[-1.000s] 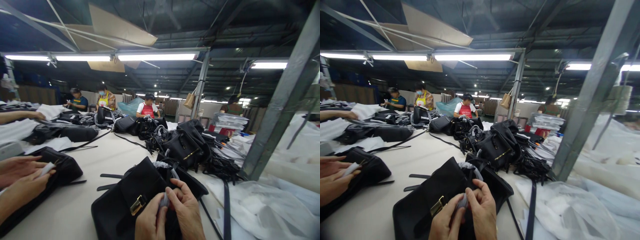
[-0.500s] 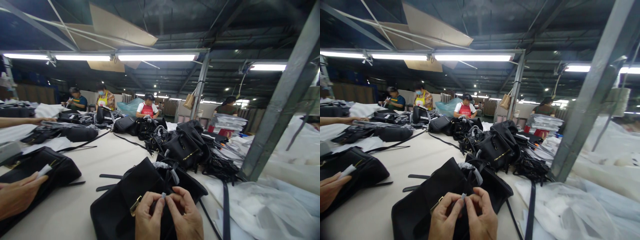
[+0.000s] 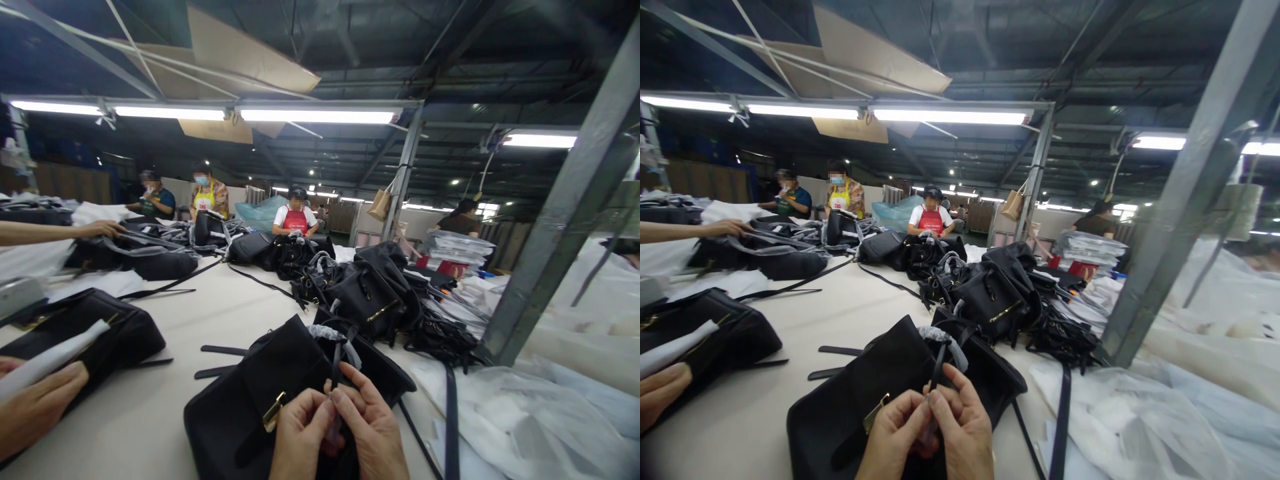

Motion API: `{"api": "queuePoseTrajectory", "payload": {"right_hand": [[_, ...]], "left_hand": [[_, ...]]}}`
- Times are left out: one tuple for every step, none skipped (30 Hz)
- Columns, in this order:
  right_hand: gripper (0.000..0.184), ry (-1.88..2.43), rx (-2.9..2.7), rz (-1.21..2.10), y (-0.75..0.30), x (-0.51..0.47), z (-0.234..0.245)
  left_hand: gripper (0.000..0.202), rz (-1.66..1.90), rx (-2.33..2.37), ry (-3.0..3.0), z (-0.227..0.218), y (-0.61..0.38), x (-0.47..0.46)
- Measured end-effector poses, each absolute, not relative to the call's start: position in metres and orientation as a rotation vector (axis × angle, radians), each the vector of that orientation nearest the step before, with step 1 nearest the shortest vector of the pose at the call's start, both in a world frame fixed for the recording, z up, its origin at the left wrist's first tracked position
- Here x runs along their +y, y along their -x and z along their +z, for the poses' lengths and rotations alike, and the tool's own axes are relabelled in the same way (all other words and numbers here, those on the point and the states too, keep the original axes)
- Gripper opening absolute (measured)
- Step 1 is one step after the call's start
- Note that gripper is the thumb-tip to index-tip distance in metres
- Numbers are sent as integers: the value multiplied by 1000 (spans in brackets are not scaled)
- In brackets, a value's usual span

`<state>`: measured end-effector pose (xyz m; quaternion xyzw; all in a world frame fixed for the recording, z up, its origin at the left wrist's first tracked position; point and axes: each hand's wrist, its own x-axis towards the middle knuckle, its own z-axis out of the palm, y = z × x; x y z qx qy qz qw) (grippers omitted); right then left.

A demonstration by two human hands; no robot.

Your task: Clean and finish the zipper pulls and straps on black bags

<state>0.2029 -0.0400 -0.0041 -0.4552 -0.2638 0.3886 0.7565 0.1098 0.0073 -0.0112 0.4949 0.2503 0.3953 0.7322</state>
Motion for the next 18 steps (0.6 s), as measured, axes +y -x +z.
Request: {"api": "queuePoseTrajectory", "payload": {"right_hand": [[67, 958, -549, 863, -201, -39, -3], [65, 931, -527, 875, -199, -39, -2], [61, 911, -510, 881, -195, -40, 0], [56, 898, -505, 881, -190, -40, 2], [51, 894, -511, 875, -185, -39, 5], [46, 898, -525, 859, -181, -39, 7], [43, 912, -554, 841, -178, -38, 8], [41, 940, -589, 818, -178, -39, 9], [39, 988, -629, 772, -180, -42, 10], [40, 1056, -676, 707, -185, -48, 10], [42, 1143, -715, 619, -193, -60, 11], [44, 1247, -735, 503, -205, -77, 12], [45, 1364, -738, 376, -221, -98, 13], [45, 1479, -676, 228, -241, -122, 15], [43, 1602, -574, 69, -264, -149, 17], [40, 1706, -483, -86, -289, -176, 19], [39, 1819, -425, -182, -315, -201, 20], [38, 1946, -356, -219, -338, -224, 21]], "left_hand": [[57, 806, 525, -1011, -10, -110, 6], [57, 743, 500, -939, -9, -109, 5], [56, 696, 481, -875, -6, -107, 2], [52, 670, 474, -824, -4, -104, 0], [48, 656, 482, -796, -2, -102, -2], [44, 671, 501, -773, 0, -99, -2], [42, 676, 524, -751, 0, -98, -1], [43, 670, 554, -740, -1, -97, 1], [44, 676, 589, -744, -3, -98, 4], [46, 687, 630, -750, -6, -99, 8], [48, 707, 670, -754, -10, -101, 11], [49, 731, 707, -754, -14, -103, 14], [50, 755, 736, -748, -19, -104, 16], [51, 776, 754, -741, -24, -105, 17], [51, 789, 756, -739, -28, -106, 18], [50, 793, 746, -750, -33, -106, 19], [48, 797, 732, -769, -36, -106, 20], [47, 800, 714, -792, -39, -106, 20]]}}
